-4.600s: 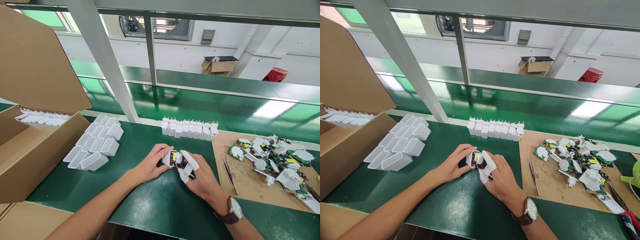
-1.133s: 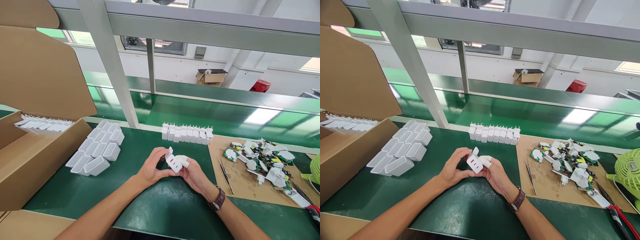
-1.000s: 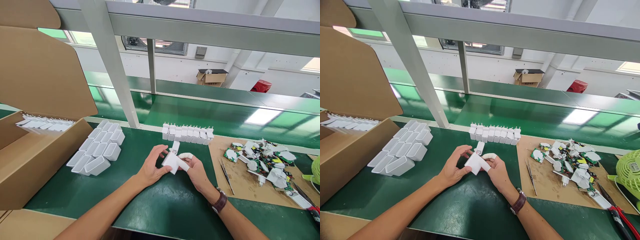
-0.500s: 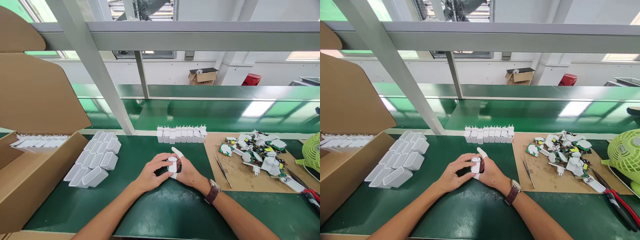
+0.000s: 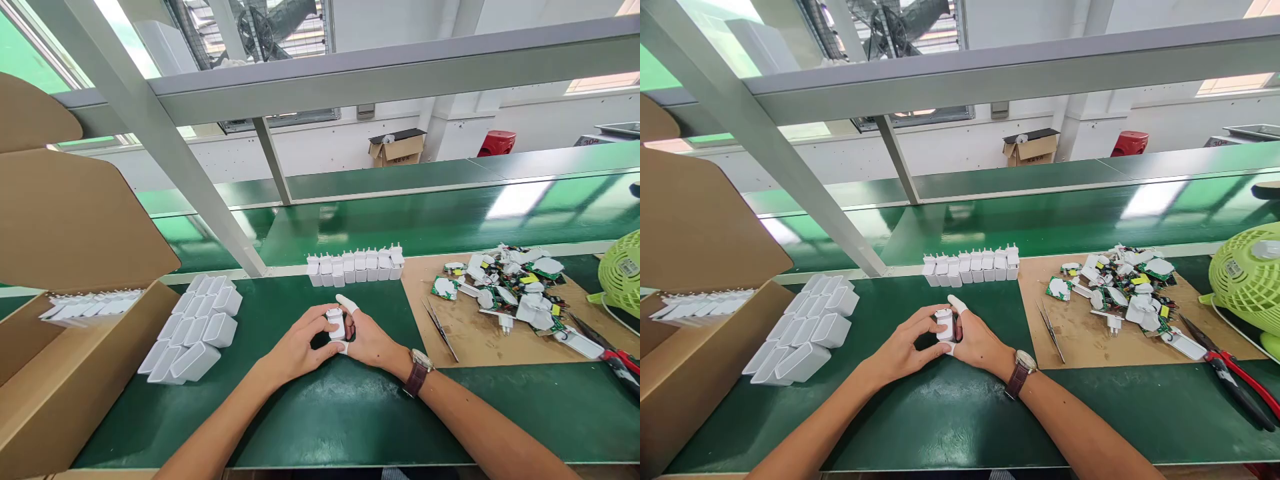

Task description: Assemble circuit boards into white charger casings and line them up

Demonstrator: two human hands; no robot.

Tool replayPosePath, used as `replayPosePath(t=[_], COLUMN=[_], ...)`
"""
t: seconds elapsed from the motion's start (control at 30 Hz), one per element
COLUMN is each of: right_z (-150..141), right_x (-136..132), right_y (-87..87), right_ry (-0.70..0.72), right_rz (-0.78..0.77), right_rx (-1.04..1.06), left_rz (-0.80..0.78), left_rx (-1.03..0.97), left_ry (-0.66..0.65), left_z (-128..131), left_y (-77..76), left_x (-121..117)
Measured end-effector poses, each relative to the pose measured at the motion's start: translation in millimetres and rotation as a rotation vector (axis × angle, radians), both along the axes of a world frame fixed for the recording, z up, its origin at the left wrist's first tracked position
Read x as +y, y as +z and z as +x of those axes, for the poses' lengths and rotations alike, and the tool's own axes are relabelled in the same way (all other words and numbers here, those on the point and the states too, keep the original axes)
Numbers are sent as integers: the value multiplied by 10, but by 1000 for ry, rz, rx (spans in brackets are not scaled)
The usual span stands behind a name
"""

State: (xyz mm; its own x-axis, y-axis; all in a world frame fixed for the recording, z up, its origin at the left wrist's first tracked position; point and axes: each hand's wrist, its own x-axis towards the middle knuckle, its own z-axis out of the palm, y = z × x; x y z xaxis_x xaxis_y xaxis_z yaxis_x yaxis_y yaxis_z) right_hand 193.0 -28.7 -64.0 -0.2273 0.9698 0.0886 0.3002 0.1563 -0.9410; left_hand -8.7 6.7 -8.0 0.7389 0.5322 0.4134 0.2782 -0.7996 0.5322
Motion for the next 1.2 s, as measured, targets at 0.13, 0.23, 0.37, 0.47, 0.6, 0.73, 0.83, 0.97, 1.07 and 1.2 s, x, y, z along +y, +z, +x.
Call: replayPosePath(t=[0.13,0.23,0.37,0.47,0.6,0.73,0.83,0.97,1.07,1.2], right_z=[25,35,26,20,39,70,78,96,189,634], right_x=[-39,-53,-35,-23,-22,-37,-76,-146,-121,104], right_y=[-8,8,27,21,21,12,-15,46,282,710], right_ry=[-33,-74,-56,-52,-42,-24,-7,-12,-152,-527], right_rz=[102,133,167,179,181,202,211,232,317,398], right_rx=[47,65,42,67,108,121,111,66,80,218], left_rz=[-14,-90,-137,-144,-164,-151,-63,70,167,359], left_rx=[37,67,72,69,78,61,42,337,598,574], left_ry=[173,396,498,501,472,543,701,772,757,741], left_z=[-96,-270,-400,-327,-241,-540,-989,-1604,-1989,-2279], left_y=[-38,7,109,131,210,604,1019,1222,966,506], left_x=[205,578,1060,1221,1197,995,710,206,-93,-198])
